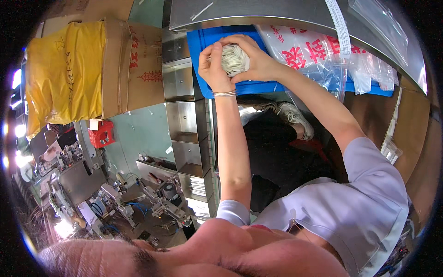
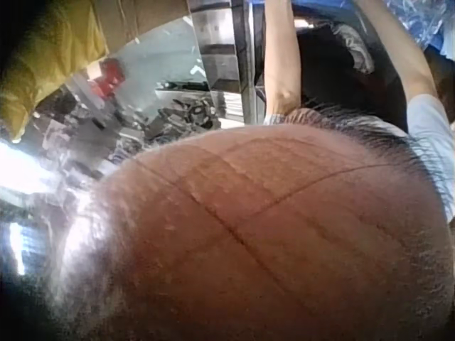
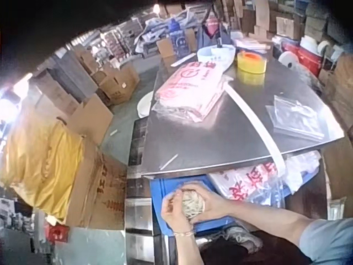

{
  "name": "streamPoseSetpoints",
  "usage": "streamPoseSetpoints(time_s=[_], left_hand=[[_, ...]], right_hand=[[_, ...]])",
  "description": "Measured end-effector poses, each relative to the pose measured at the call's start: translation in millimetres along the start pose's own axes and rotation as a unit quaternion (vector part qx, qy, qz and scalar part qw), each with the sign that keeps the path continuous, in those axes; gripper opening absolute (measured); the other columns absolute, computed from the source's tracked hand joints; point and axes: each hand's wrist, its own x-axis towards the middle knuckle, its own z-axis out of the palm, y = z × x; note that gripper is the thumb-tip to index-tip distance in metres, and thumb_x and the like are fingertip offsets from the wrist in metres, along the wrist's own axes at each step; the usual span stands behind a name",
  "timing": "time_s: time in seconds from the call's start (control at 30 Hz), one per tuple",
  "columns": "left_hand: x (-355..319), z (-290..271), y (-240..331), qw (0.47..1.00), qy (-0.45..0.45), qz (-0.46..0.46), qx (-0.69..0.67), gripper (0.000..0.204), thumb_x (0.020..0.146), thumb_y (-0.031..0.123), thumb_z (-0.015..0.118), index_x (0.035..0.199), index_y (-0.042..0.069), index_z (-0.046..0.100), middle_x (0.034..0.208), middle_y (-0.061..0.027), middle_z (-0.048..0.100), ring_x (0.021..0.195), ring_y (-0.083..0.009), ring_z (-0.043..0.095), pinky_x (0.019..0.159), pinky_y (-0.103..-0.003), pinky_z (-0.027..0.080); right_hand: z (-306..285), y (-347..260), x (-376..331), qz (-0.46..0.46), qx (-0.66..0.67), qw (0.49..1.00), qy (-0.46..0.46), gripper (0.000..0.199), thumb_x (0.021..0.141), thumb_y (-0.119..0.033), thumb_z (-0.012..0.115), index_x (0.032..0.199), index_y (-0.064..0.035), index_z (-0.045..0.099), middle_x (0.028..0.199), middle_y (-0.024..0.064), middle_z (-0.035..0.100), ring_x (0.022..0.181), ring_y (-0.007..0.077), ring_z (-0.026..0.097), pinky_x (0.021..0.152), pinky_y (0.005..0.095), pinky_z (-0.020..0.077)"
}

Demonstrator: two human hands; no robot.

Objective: Packaging small white packets or components into individual plastic bags at a factory station.

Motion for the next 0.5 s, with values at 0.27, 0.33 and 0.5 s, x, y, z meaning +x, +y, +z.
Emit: streamPoseSetpoints(time_s=[0.27, 0.33, 0.5], left_hand=[[2.7, -1.2, 8.1, 0.999, -0.021, -0.006, 0.04, 0.04, 0.093, 0.037, 0.044, 0.094, -0.001, 0.058, 0.1, -0.0126, 0.06, 0.094, -0.0184, 0.054, 0.084, -0.028, 0.043], [3.1, 0.4, 9.6, 0.997, -0.043, -0.059, -0.013, 0.051, 0.094, 0.045, 0.035, 0.102, 0.0, 0.056, 0.105, -0.0122, 0.058, 0.099, -0.0188, 0.052, 0.088, -0.029, 0.04], [3.2, -1.8, 11.8, 0.989, -0.119, -0.086, 0.01, 0.071, 0.09, 0.06, 0.023, 0.115, -0.001, 0.051, 0.108, -0.0118, 0.056, 0.1, -0.0199, 0.054, 0.088, -0.03, 0.042]], right_hand=[[2.2, -8.4, 3.7, 0.076, 0.138, 0.987, -0.007, 0.105, 0.055, -0.014, 0.084, 0.139, -0.0121, 0.02, 0.132, 0.0094, 0.036, 0.121, 0.0209, 0.038, 0.101, 0.0324, 0.031], [3.5, -6.6, 2.3, 0.076, 0.154, 0.985, -0.005, 0.102, 0.056, -0.013, 0.083, 0.138, -0.0118, 0.022, 0.13, 0.0089, 0.038, 0.12, 0.0197, 0.039, 0.1, 0.0318, 0.0322], [5.3, -0.9, 1.3, 0.115, 0.184, 0.976, 0.004, 0.089, 0.059, -0.008, 0.081, 0.133, -0.0102, 0.03, 0.123, 0.0069, 0.046, 0.113, 0.0155, 0.045, 0.096, 0.0295, 0.0369]])
